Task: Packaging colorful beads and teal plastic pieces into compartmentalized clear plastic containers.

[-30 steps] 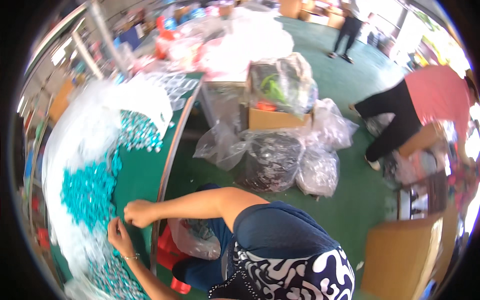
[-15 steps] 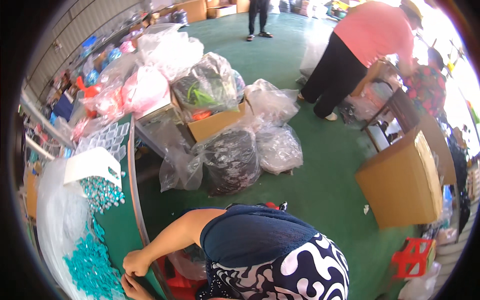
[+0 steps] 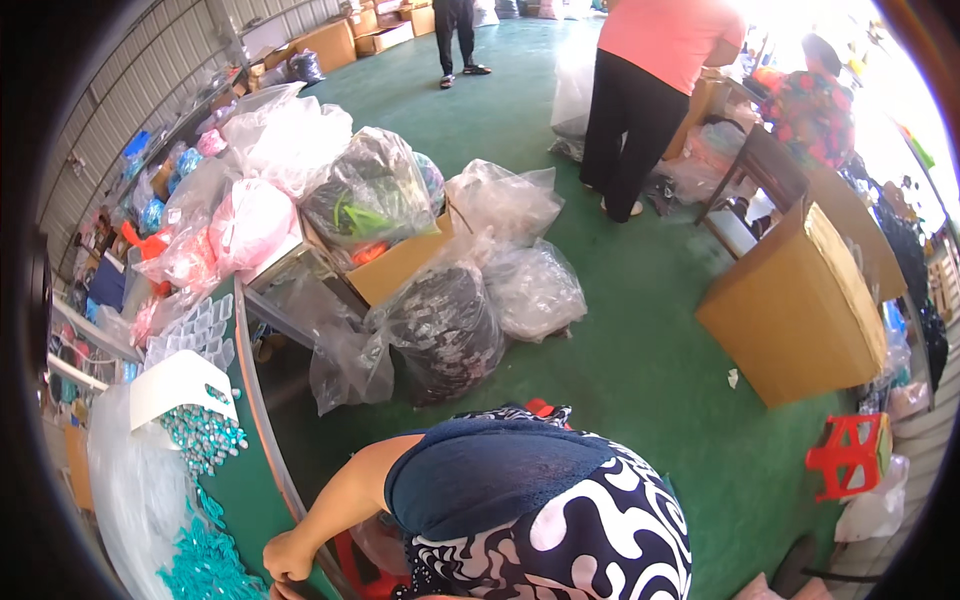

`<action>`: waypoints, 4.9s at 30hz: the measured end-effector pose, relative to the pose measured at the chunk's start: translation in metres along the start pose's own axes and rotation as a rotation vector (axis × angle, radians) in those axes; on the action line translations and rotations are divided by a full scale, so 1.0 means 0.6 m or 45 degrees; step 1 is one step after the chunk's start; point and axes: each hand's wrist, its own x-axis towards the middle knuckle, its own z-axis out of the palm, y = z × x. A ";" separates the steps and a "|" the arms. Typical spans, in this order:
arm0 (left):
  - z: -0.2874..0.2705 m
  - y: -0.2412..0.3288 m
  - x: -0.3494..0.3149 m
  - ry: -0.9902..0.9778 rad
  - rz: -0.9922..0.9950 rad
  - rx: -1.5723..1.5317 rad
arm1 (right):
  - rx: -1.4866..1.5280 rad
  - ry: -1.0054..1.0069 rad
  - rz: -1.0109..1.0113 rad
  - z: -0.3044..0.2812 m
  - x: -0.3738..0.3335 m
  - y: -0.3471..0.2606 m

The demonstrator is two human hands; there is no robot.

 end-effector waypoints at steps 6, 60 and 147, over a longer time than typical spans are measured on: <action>0.000 0.004 -0.002 0.104 0.072 -0.129 | 0.051 0.071 -0.007 0.006 -0.002 -0.011; 0.033 -0.056 -0.009 0.167 0.098 -0.246 | 0.093 0.016 -0.020 -0.015 -0.007 -0.023; 0.044 -0.068 -0.002 0.071 0.113 -0.234 | 0.038 -0.035 0.026 -0.022 -0.006 -0.021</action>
